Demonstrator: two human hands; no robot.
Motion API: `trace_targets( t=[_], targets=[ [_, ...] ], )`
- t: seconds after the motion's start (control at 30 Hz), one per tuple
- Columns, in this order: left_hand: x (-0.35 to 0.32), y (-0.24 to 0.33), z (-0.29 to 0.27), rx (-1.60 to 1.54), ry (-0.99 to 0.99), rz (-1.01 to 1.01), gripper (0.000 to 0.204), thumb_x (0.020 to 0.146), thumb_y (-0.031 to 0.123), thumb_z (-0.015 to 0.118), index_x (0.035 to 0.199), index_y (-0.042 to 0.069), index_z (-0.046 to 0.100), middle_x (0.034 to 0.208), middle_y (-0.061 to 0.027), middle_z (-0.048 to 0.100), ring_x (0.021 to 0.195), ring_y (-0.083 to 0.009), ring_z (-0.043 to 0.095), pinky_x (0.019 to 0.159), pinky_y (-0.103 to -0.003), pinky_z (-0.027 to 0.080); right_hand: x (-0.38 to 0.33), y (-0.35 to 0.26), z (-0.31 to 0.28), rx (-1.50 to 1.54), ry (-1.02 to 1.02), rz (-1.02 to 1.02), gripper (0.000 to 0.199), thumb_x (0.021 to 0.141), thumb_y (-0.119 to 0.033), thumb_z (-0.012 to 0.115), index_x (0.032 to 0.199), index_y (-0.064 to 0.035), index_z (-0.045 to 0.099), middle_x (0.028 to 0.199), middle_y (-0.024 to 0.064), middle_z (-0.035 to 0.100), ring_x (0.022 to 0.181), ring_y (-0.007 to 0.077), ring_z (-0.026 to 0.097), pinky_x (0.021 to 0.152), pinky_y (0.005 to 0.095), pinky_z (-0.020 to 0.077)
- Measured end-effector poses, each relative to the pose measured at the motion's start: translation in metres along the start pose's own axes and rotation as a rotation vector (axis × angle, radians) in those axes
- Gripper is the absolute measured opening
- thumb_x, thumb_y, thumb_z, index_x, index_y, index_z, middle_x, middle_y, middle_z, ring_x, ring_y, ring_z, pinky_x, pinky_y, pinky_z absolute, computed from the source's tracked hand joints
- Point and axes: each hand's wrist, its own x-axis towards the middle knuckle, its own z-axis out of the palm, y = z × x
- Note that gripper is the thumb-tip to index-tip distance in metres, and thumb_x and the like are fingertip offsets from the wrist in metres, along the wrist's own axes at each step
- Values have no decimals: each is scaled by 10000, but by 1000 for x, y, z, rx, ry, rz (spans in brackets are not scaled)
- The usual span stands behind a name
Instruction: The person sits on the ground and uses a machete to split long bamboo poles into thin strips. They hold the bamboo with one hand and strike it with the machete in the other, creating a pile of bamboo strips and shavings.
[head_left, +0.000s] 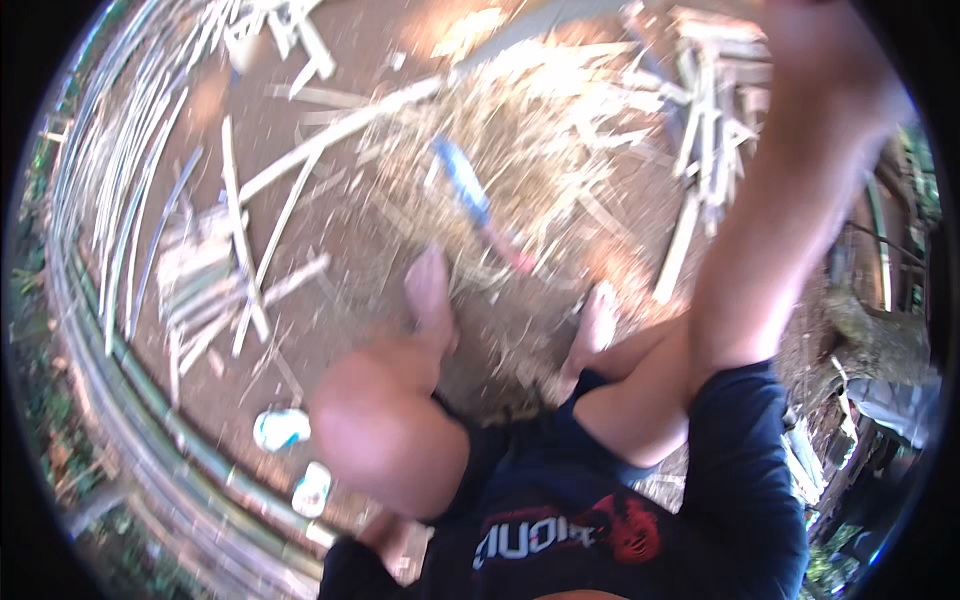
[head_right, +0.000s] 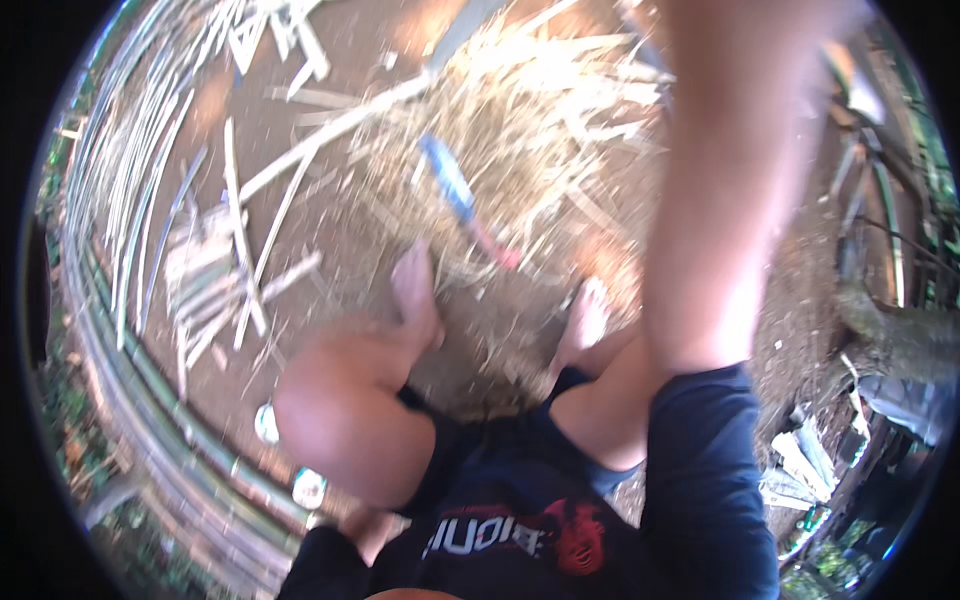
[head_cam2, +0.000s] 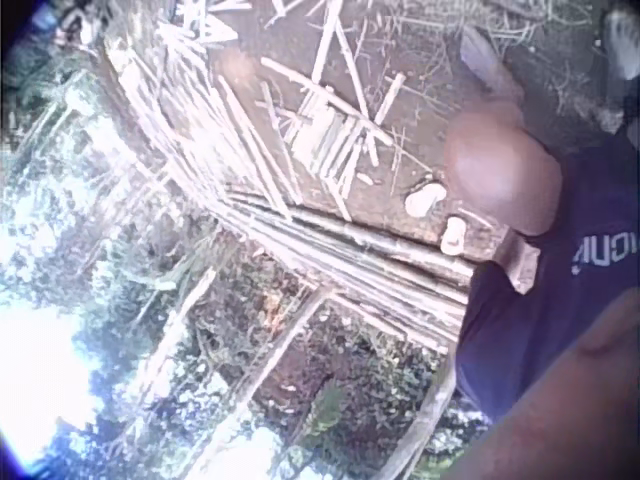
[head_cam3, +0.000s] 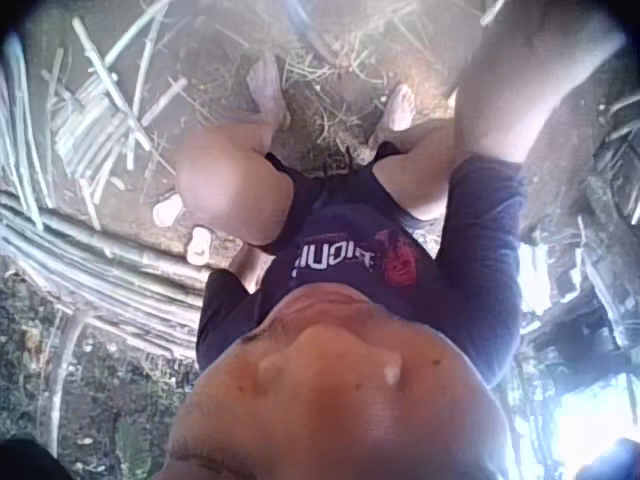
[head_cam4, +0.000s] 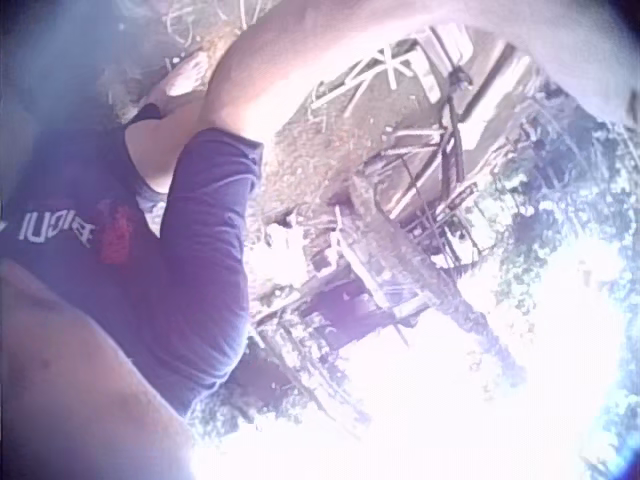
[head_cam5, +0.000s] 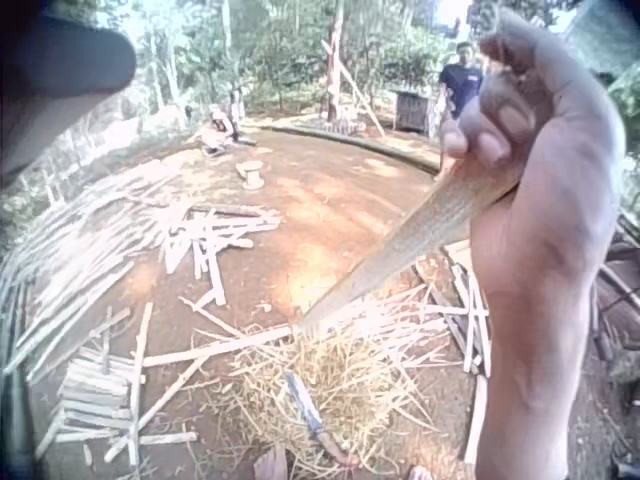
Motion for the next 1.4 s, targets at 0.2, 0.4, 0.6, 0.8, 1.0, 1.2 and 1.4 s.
trace_targets(
  t=[0.2, 0.4, 0.6, 0.8, 1.0, 1.2, 1.4],
  targets=[
    [-6, 1, 10, -83, 12, -43, 642, 837, 279, 595, 1366, 22, 336, 1296, -210, 441, 1208, -253, 432, 1075, -314, 292, 1, -25, 54, 134, -67, 126, 215, 910, -226, 659, 835, -27, 622, 606, -1, 570, 463, 51, 515, 411, 205, 403],
    [0, 6, 16, -60, -56, -55, 745, 807, 304, 624, 1399, 13, 278, 1348, -207, 396, 1258, -263, 384, 1097, -327, 265, -3, -45, 60, 401, -236, 255, 207, 914, -189, 651, 939, 6, 584, 614, 1, 544, 454, 62, 512, 406, 217, 420],
    [0, 9, 19, -41, -100, -77, 850, 777, 330, 654, 1432, 4, 220, 1400, -204, 351, 1308, -273, 335, 1120, -340, 239, -9, -77, 57, 430, -266, 309, 214, 921, -192, 647, 958, 3, 568, 658, 14, 558, 456, 61, 517, 411, 220, 429],
    [-9, 7, 21, -50, -127, -75, 957, 748, 356, 683, 1465, -4, 162, 1452, -200, 306, 1358, -282, 287, 1142, -353, 212, -11, -99, 35, 318, -304, 285, 165, 913, -161, 640, 937, -15, 566, 717, -9, 545, 611, 48, 517, 531, 234, 434],
    [-17, 26, 16, -71, -193, -108, 1065, 718, 382, 713, 1498, -13, 104, 1503, -197, 262, 1408, -292, 238, 1164, -367, 186, -49, -101, 25, 283, -361, 241, 225, 903, -201, 670, 959, -3, 581, 709, 22, 586, 527, 64, 558, 460, 226, 444],
    [-6, -10, 62, -207, -273, -224, 1250, 613, 245, 761, 1485, -29, -91, 1541, -209, 88, 1450, -314, 62, 1194, -370, 66, -125, -83, 3, -3, -538, 274, 307, 936, -317, 612, 996, -21, 560, 784, 81, 631, 739, 164, 618, 673, 337, 489],
    [0, 2, 45, 53, -314, -76, 1201, 648, 292, 728, 1484, -21, -76, 1540, -197, 100, 1445, -314, 80, 1187, -386, 72, -149, -87, -18, 25, -639, 256, 352, 919, -344, 616, 1025, -13, 563, 784, 165, 640, 725, 306, 653, 634, 418, 483]
  ],
)
